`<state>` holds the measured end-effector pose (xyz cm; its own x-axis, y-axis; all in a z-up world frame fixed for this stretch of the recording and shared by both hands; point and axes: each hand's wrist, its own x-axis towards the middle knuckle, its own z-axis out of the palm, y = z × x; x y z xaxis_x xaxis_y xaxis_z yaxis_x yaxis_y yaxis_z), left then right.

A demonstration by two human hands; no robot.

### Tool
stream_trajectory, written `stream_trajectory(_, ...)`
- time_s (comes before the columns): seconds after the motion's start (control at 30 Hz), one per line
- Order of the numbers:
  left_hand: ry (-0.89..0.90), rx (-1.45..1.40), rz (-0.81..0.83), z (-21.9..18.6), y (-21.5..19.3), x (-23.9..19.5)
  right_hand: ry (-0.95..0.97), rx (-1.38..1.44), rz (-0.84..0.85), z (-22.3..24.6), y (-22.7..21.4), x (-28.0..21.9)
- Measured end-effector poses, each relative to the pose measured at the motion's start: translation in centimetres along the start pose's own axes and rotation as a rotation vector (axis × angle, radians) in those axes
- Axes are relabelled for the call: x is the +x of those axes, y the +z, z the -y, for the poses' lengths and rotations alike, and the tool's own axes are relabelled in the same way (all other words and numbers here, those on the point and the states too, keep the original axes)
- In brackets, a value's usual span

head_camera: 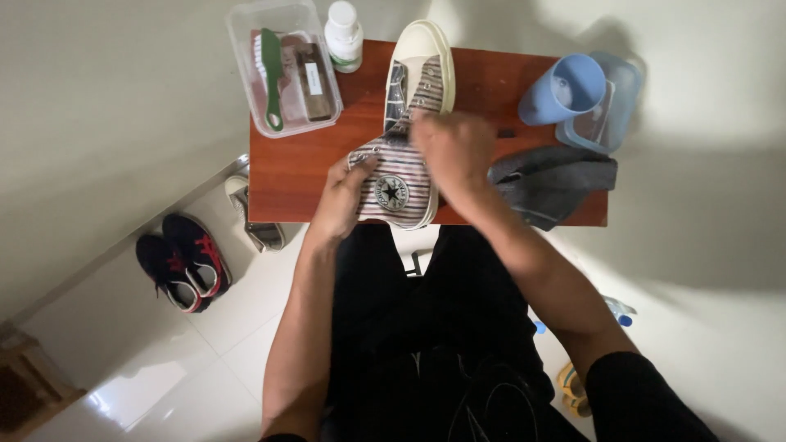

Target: The person cleans a striped canvas sneaker placed on a wooden table. They use a brush to scrub the shoe's surface and a cloth to wipe it down, repeatedly dipping the brush into a blue cup of water.

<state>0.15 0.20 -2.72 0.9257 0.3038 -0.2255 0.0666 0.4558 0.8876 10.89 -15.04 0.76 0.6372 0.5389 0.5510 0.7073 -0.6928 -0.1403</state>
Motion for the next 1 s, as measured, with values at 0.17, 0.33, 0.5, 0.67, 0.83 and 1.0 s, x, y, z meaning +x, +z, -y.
stream_trajectory(0.17,-0.001,-0.008,0.011,-1.1,0.4,-0.1,0.05,0.015,0.095,1.8,-2.4,1.3)
stream_trajectory(0.33,0.002,-0.001,0.001,0.6,-0.6,0.2,-0.01,0.068,0.075,0.9,-0.9,0.5)
stream_trajectory(0.5,-0.061,-0.12,-0.036,1.7,-0.8,1.0,0.179,0.045,0.145,-1.6,-1.3,-0.4)
stream_trajectory(0.67,-0.073,-0.155,-0.083,-3.3,1.0,-1.0,0.113,0.128,0.142,-0.2,-2.1,-3.0)
stream_trajectory(0.83,-0.073,-0.136,-0.069,-2.0,0.5,-0.4,0.185,-0.032,0.093,-2.6,-0.9,-0.9)
stream_trajectory(1.0,-0.05,-0.107,-0.089,-2.2,0.7,-0.5,0.171,0.071,0.131,-1.3,-1.7,-2.5)
